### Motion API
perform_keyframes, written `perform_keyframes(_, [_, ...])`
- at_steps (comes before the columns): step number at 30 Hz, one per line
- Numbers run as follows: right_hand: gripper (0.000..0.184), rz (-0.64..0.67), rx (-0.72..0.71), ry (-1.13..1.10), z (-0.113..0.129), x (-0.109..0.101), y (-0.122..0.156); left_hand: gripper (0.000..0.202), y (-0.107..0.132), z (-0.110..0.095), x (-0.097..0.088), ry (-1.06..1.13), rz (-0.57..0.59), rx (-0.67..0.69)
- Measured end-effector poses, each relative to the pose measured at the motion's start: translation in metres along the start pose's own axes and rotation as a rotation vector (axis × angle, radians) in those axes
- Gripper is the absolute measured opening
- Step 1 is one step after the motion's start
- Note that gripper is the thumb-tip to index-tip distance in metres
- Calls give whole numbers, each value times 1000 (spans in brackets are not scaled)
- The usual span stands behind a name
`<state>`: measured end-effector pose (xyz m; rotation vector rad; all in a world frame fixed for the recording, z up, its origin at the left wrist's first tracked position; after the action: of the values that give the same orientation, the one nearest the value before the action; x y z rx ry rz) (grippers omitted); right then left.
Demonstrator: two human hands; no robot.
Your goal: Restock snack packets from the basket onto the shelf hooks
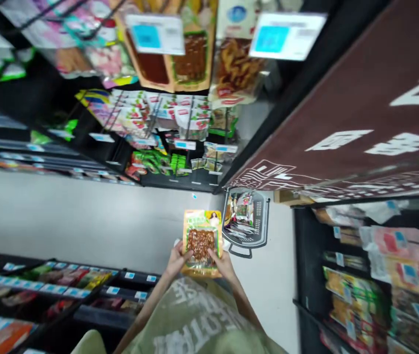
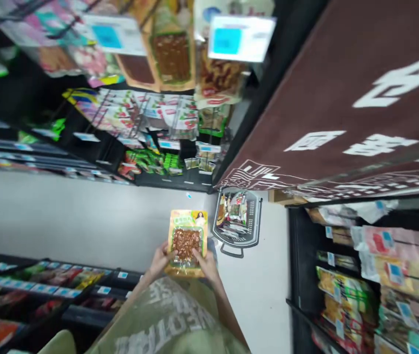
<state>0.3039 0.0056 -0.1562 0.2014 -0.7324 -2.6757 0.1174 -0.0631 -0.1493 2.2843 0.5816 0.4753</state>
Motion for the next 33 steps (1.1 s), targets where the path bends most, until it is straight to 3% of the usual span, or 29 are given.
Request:
perform_keyframes(6, [57,18,-135,160,55,96,29,40,63,-47,-89,139,-17,228])
perform_keyframes(10, [55,87,-253,221,78,148,62,30,96,-60,-134,166,-93,325])
perform_keyframes(14, [50,132,-304,226,85,185,91,28,120,-66,-169,122,-224,389])
perform_keyframes(18, [45,107,-352,226,84,201,106,27,135,-65,-189,119,-255,421])
perform_keyframes(22, [45,118,-397,278,81,205,108,27,141,-61,-199,128,-256,449])
perform_keyframes(33, [46,74,-416,326,74,197,114,28,143,-55,-197,108,-230,503])
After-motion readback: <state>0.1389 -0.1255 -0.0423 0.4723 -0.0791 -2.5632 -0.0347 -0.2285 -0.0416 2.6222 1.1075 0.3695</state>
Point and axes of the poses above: each hand's wrist, its own y-axis away from the middle knuckle, its own x-axis out of the palm, z = x × y, the point moved 2 cm from there along -y, towards the middle knuckle, and after that the axes turned 5 degrees about -x, right-handed, at the moved point
